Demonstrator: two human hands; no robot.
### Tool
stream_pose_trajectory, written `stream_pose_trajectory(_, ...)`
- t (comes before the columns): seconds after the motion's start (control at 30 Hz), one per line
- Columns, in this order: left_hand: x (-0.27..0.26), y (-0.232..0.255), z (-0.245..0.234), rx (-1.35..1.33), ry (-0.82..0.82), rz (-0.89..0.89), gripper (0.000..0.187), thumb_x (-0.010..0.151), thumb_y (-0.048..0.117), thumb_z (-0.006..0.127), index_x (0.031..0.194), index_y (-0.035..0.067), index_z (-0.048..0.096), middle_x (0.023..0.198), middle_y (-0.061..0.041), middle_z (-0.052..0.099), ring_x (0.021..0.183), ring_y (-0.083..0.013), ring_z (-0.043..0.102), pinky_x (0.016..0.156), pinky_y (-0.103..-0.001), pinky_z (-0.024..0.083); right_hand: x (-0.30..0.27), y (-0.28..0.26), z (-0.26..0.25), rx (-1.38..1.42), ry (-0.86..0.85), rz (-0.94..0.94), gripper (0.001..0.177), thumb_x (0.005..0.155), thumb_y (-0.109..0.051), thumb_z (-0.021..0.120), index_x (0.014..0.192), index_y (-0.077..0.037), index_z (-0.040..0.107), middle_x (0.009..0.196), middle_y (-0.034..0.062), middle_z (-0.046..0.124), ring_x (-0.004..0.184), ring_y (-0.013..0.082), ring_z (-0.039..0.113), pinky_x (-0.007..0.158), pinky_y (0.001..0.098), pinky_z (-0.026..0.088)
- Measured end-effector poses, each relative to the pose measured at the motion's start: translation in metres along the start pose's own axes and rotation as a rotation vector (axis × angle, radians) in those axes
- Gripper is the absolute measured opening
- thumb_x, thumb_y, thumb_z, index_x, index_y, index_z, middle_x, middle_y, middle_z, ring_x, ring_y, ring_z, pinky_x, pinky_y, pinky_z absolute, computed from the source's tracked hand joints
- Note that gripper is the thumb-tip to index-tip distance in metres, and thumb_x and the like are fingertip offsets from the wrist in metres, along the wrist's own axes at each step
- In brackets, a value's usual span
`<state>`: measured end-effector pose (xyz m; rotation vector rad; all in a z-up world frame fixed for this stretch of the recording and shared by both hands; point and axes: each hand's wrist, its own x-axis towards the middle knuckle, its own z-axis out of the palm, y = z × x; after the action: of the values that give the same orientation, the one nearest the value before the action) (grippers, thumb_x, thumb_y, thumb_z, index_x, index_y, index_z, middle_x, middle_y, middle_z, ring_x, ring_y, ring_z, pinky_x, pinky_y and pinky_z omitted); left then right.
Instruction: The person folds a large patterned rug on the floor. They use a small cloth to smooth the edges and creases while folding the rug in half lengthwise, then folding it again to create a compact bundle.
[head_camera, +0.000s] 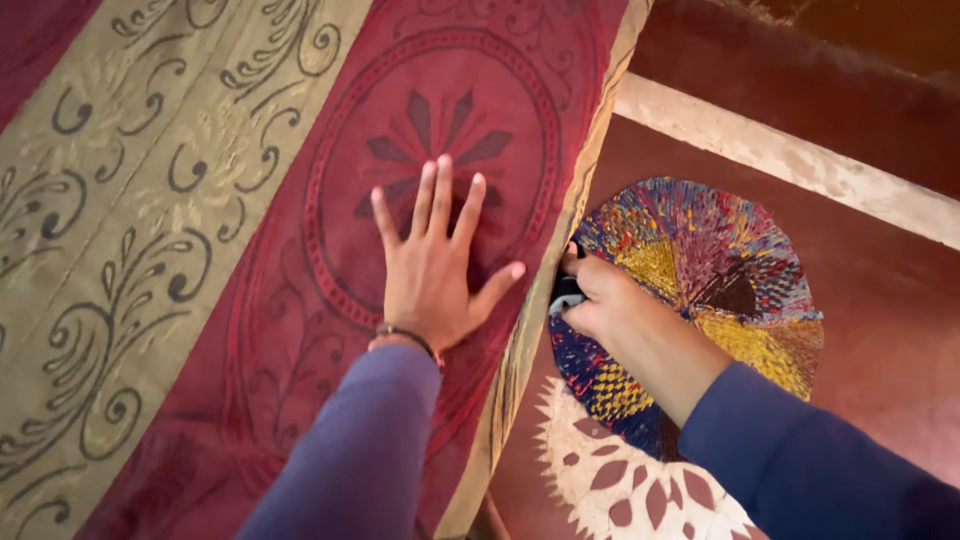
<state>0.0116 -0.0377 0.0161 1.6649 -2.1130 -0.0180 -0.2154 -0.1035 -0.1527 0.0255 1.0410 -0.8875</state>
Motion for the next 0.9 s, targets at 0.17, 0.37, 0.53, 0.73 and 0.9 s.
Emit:
stream_pose_trajectory(0.17,0.070,-0.019,0.028,-0.055,0.023,0.085,0.088,0.100,0.061,0.053,0.154,-0.006,0.039,0.166,-0.025,0.029,0.157,-0.0361,0.024,0.126,-0.061,0.006,-0.004,-0.015,0.012,-0.091,0.002,-0.067,0.021,0.103,-0.006,0.052,0.120,-0.012,0.061,0.105,0.0088,0.072,0.092,0.0262,0.071,0.084,0.0480,0.060)
stream_pose_trajectory(0.37,0.143,-0.012,0.082,-0.085,0.018,0.041,0.088,0.100,0.060,0.050,0.152,-0.009,0.039,0.164,-0.027,0.030,0.156,-0.0358,0.022,0.127,-0.054,0.008,0.004,-0.029,0.032,-0.070,0.064,-0.139,0.043,0.101,-0.001,0.047,0.138,-0.021,0.059,0.115,0.0083,0.073,0.093,0.0243,0.071,0.084,0.0460,0.061)
stream_pose_trajectory(0.53,0.159,-0.008,0.104,-0.052,0.035,0.003,0.085,0.101,0.056,0.051,0.155,-0.008,0.038,0.165,-0.024,0.030,0.157,-0.0343,0.020,0.125,-0.059,0.005,0.026,-0.049,0.033,-0.164,0.143,-0.112,0.035,0.105,-0.008,0.043,0.136,-0.016,0.059,0.115,0.0135,0.072,0.093,0.0287,0.069,0.082,0.0503,0.059)
stream_pose_trajectory(0.73,0.161,-0.001,0.092,-0.083,0.034,-0.042,0.083,0.098,0.053,0.053,0.156,-0.004,0.037,0.167,-0.019,0.031,0.158,-0.0305,0.020,0.128,-0.056,0.006,0.055,-0.084,0.045,-0.145,0.155,-0.162,0.033,0.106,-0.009,0.040,0.132,-0.011,0.061,0.119,0.0148,0.074,0.099,0.0304,0.072,0.089,0.0496,0.060)
stream_pose_trajectory(0.9,0.163,0.002,0.089,-0.076,0.006,-0.066,0.084,0.097,0.053,0.055,0.157,-0.003,0.035,0.167,-0.018,0.028,0.158,-0.0296,0.019,0.127,-0.055,0.006,0.078,-0.134,0.055,-0.107,0.087,-0.230,0.035,0.107,-0.012,0.041,0.132,-0.011,0.065,0.123,0.0141,0.074,0.103,0.0278,0.074,0.094,0.0462,0.061)
